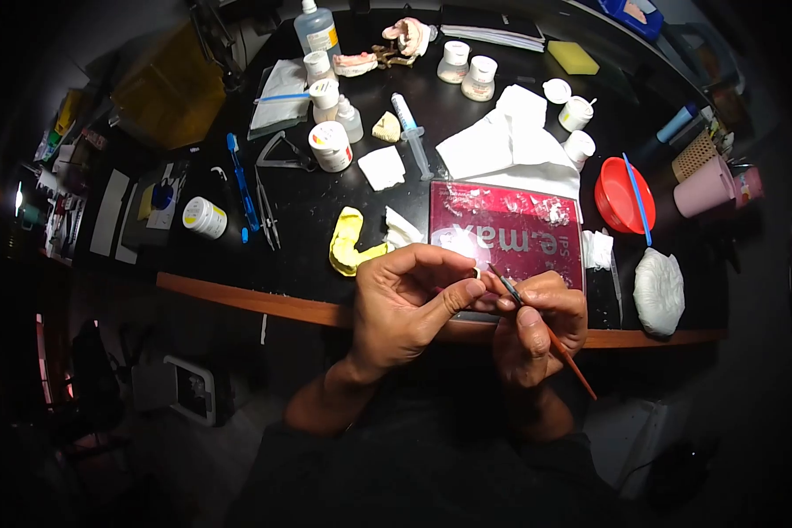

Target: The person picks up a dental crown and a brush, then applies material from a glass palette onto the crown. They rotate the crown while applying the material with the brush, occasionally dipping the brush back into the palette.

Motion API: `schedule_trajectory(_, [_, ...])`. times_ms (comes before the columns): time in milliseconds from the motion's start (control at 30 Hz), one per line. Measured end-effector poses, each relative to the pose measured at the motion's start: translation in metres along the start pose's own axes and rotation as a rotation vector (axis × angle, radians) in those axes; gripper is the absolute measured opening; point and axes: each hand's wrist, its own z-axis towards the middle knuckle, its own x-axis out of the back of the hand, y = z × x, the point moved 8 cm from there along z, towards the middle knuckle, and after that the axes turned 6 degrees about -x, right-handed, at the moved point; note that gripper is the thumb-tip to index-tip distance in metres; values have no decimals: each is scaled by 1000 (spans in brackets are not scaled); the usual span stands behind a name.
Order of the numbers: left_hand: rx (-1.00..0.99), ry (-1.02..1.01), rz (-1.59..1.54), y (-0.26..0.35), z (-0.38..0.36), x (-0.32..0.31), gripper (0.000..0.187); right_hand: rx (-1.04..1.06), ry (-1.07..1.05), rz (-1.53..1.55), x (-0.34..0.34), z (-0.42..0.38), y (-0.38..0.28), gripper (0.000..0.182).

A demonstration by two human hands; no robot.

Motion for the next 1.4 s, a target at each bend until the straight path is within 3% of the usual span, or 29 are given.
schedule_trajectory(233, [22, -189, -22, 18, 38, -14, 17, -63, -87, 21, 6, 32, -12, 17])
schedule_trajectory(367, [81, -300, 19, 40, 73, -30, 19, 1, -88, 81, -1, 69, -31, 15])
schedule_trajectory(600, [204, -373, -46, 38, 108, -25, 22, 145, -274, -238, -15, 109, -50, 14])
schedule_trajectory(1100, [152, -324, 18, 30, 112, 7, 24, 31, -206, -162, -9, 98, -18, 15])
schedule_trajectory(1133, [121, -285, 36, 32, 116, 13, 24, 84, -133, -194, -7, 97, -21, 15])
schedule_trajectory(1267, [-13, -185, 141, 45, 135, 39, 25, 74, -278, -764, -10, 84, -14, 14])
schedule_trajectory(1400, [-38, -169, 222, 43, 140, 48, 28, -7, -397, -894, -17, 64, 7, 13])
